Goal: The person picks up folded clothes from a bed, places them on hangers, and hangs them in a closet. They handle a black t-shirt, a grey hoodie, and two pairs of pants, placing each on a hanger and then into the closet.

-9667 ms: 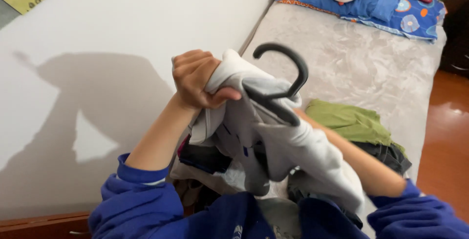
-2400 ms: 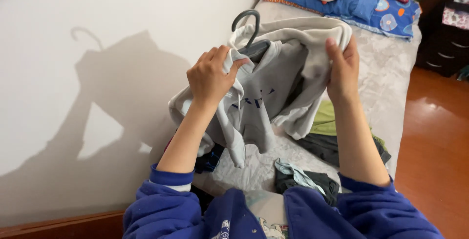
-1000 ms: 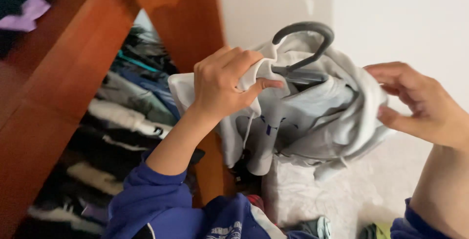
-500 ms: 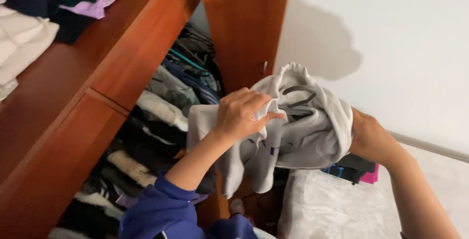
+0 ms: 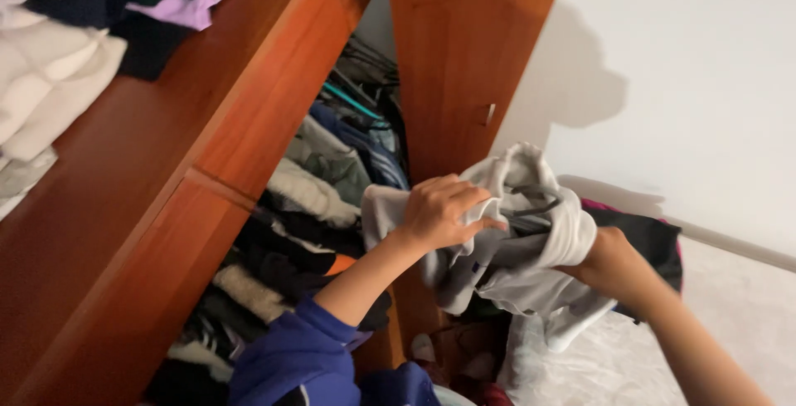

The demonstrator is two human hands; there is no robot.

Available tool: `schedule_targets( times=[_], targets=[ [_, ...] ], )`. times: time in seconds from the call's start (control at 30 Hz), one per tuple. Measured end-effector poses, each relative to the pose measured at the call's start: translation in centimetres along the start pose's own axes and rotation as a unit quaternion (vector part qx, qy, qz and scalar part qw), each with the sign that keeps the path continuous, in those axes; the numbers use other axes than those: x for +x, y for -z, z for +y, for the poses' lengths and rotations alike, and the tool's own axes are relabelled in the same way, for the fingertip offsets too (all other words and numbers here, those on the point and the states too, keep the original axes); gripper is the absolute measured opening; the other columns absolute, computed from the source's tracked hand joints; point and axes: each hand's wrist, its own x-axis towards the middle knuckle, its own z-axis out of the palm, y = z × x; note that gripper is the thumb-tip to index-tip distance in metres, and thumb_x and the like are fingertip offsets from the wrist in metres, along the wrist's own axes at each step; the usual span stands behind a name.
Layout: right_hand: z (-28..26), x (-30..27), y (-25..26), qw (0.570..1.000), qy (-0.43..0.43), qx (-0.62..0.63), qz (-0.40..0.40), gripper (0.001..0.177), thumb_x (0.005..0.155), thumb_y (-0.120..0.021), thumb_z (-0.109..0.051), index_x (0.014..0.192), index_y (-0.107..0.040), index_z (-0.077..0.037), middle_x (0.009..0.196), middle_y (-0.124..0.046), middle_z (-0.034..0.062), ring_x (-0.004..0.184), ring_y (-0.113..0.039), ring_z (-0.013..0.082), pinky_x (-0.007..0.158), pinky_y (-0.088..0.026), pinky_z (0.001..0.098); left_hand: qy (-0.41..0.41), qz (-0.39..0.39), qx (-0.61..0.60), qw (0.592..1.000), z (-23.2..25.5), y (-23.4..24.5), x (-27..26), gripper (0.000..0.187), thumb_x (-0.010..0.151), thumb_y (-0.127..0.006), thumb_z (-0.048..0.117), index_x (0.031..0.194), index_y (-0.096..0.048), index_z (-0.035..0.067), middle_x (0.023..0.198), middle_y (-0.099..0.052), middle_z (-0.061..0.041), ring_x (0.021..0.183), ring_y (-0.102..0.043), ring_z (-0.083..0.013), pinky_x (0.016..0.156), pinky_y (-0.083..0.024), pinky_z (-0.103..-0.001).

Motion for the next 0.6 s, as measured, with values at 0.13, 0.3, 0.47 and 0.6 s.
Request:
schedule_targets(
  times=[0.13,0.3,0.47,0.6],
  targets=[
    [3.3,-0.4,-5.7,0.983,0.069,-0.058,0.158,0.031,0.076,-0.081,-0.035,0.081,-0.067,-0.008,0.072,-0.069,0.0167,0.074,-0.071,0.0393,0.063,-0.046,0.0483,0.01,-0.042,-0.041,0.998,-1.9,-0.1,-1.0,0.05,0.082,-0.076,0.06,0.095,-0.068,0.012,0.083,-0.068,0.0,0.076,-0.064,-0.0237,0.075,-0.051,-0.04],
    [1.2,-1.5,-3.9,0.993,-0.07,-0.037,0.084,0.041,0.076,-0.08,-0.042,0.08,-0.07,-0.003,0.079,-0.072,0.0226,0.087,-0.071,0.0394,0.07,-0.047,0.0506,0.131,-0.085,-0.051,0.986,-2.1,0.6,-5.0,0.075,0.082,-0.061,0.073,0.13,-0.06,0.016,0.131,-0.064,-0.004,0.119,-0.065,-0.0258,0.106,-0.046,-0.047],
    [7.6,-2.5,-5.7,0.998,-0.042,-0.007,0.049,0.041,0.079,-0.078,-0.043,0.093,-0.079,-0.004,0.095,-0.077,0.0239,0.104,-0.073,0.0196,0.078,-0.051,0.0457,0.376,-0.13,-0.041,0.916,-2.2,1.2,-13.7,0.063,0.104,-0.036,0.06,0.15,-0.047,0.019,0.149,-0.054,-0.01,0.138,-0.052,-0.033,0.113,-0.035,-0.052],
    [23.9,2.3,-14.0,0.992,-0.115,-0.044,-0.013,0.073,0.066,-0.07,-0.068,0.121,-0.081,-0.021,0.102,-0.084,0.0115,0.112,-0.074,0.0163,0.082,-0.056,0.0403,0.385,-0.095,0.177,0.901,-3.5,-2.8,-23.3,0.035,0.105,-0.055,0.043,0.127,-0.064,0.018,0.12,-0.067,-0.003,0.111,-0.066,-0.0265,0.094,-0.048,-0.046]
  ],
)
